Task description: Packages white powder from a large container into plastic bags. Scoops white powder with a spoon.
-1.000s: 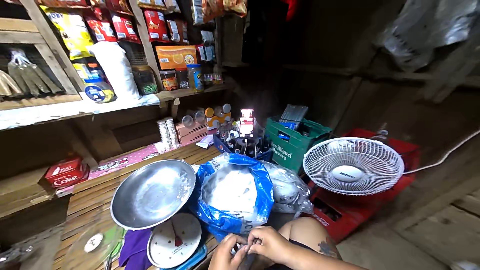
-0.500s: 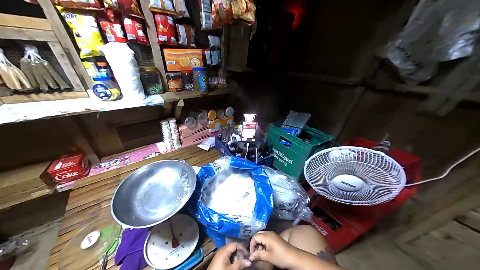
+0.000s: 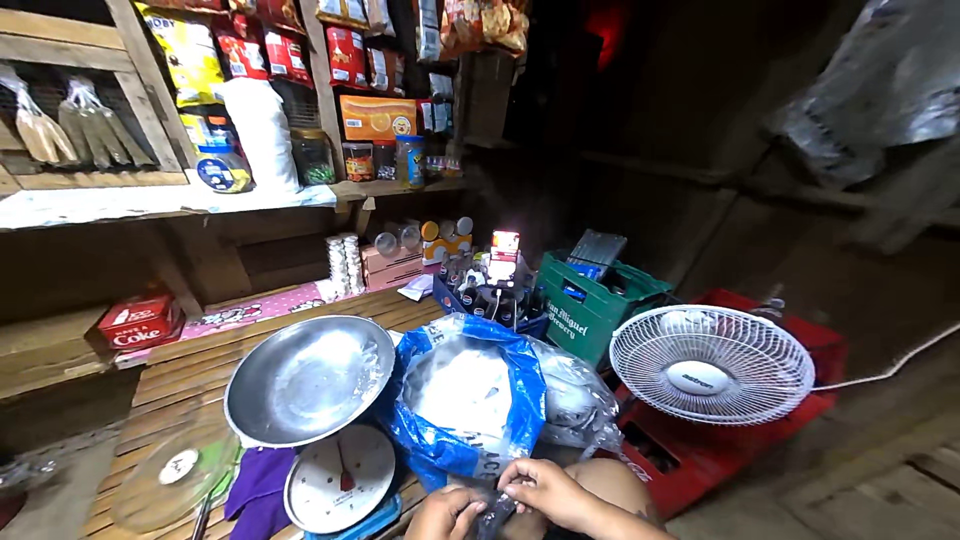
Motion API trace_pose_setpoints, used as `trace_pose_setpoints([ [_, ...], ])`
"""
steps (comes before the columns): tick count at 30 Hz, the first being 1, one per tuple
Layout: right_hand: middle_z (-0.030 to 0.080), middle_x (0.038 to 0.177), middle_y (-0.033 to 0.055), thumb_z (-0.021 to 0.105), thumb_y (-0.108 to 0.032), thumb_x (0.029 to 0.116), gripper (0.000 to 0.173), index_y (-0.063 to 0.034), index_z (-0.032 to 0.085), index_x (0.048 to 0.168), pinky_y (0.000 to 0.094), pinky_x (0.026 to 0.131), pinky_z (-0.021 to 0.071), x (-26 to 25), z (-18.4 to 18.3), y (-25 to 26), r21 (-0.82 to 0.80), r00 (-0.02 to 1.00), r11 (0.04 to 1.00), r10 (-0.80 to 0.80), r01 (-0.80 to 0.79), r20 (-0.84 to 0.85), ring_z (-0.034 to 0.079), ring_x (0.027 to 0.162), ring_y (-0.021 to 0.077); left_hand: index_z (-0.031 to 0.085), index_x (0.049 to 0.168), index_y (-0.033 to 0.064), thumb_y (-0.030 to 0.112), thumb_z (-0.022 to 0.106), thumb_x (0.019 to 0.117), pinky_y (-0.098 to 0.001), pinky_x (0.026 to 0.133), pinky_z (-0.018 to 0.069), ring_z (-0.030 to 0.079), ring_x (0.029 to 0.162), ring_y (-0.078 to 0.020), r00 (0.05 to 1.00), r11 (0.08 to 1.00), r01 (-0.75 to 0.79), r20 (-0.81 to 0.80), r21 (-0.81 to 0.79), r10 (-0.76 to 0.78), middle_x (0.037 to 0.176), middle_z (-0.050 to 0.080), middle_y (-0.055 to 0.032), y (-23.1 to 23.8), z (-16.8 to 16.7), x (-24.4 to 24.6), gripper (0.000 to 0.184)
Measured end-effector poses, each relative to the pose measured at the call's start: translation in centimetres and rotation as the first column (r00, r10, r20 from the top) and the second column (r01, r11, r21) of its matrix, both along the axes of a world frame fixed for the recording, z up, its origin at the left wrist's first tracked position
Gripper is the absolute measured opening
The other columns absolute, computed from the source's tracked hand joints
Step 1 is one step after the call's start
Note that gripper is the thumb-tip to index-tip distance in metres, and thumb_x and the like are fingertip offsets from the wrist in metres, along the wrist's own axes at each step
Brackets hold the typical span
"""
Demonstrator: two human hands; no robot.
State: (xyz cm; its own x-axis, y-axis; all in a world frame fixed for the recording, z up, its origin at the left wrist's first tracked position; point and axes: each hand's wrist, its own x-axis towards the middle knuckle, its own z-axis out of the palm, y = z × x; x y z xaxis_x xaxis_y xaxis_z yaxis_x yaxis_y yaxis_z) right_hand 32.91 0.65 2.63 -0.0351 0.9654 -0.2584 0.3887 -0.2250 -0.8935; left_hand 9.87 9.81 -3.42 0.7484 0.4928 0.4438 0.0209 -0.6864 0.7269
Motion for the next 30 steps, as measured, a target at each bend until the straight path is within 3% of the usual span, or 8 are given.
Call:
trace_pose_setpoints([
  [4,0.070,0.099,0.0100,0.067,-0.015,0.0972,0.028,0.0012,0.065,0.121,0.0304,0.078,0.0566,0.0,-0.5,-0.1,0.013,1.000,1.000,0.017,-0.017,0.015,0.066,0.080,0.0114,0.078,0.109,0.0043,0.016,0.056,0.1045,-0.0437,0.098,0.0563,0.074,0.103,-0.0233,0.997,0.999,0.023,-0.075,0.030,-0.020,0.106,0.077,-0.0110,0.1,-0.5,-0.1,0.025],
  [10,0.070,0.096,0.0102,0.072,-0.016,0.0932,0.031,0.0006,0.067,0.119,0.0312,0.077,0.0542,-0.2,-1.4,0.0,0.027,0.993,0.997,0.066,-0.069,0.101,0.064,0.078,0.0125,0.079,0.109,0.0053,0.015,0.057,0.1039,-0.0440,0.099,0.0565,0.074,0.105,-0.0234,0.995,0.998,0.030,-0.092,0.052,-0.025,0.107,0.078,-0.0100,0.0,-0.5,0.0,0.024],
  [17,0.070,0.094,0.0132,0.076,-0.022,0.0926,0.036,0.0014,0.066,0.119,0.0376,0.080,0.0543,-0.5,-1.1,0.2,-0.052,0.971,0.991,0.134,-0.126,0.196,0.065,0.080,0.0182,0.079,0.106,0.0065,0.015,0.061,0.1017,-0.0420,0.095,0.0584,0.075,0.099,-0.0220,0.999,0.996,-0.030,-0.018,0.088,0.032,0.102,0.078,-0.0091,-0.1,-0.2,-0.1,0.021],
  [20,0.071,0.089,0.0143,0.075,-0.023,0.0927,0.031,0.0019,0.070,0.111,0.0424,0.081,0.0561,-0.4,-1.6,0.6,-0.039,0.964,0.996,0.093,-0.086,0.251,0.068,0.079,0.0219,0.080,0.108,0.0078,0.014,0.063,0.1005,-0.0416,0.093,0.0591,0.075,0.097,-0.0205,0.998,0.990,-0.063,0.033,0.125,0.059,0.101,0.078,-0.0072,-0.5,0.0,-0.1,0.019],
  [22,0.070,0.083,0.0098,0.076,-0.021,0.0914,0.027,0.0009,0.070,0.106,0.0367,0.074,0.0569,-0.4,-1.6,0.8,-0.005,0.977,1.000,0.011,-0.011,0.213,0.067,0.071,0.0162,0.079,0.108,0.0083,0.015,0.063,0.1003,-0.0411,0.093,0.0593,0.075,0.097,-0.0196,0.996,0.992,-0.084,0.047,0.097,0.079,0.102,0.078,-0.0071,-0.5,0.0,-0.1,0.019],
  [26,0.068,0.080,0.0076,0.076,-0.020,0.0902,0.026,-0.0002,0.068,0.104,0.0330,0.070,0.0561,-0.9,-1.1,1.0,0.001,0.982,0.998,-0.054,0.055,0.180,0.064,0.068,0.0131,0.077,0.118,0.0107,0.035,0.069,0.0966,-0.0451,0.091,0.0592,0.072,0.104,-0.0209,0.988,0.987,-0.155,0.017,0.031,0.154,0.114,0.075,-0.0078,-0.6,0.6,-0.3,0.033],
  [30,0.070,0.088,0.0156,0.075,-0.016,0.0901,0.027,0.0028,0.069,0.108,0.0436,0.079,0.0546,-2.4,-0.9,0.7,-0.014,0.952,0.998,0.056,-0.054,0.301,0.066,0.079,0.0242,0.079,0.105,0.0112,0.042,0.075,0.0898,-0.0463,0.090,0.0584,0.071,0.104,-0.0239,0.975,0.969,-0.213,-0.037,0.125,0.219,0.108,0.076,-0.0061,-1.5,1.3,0.1,0.035],
])
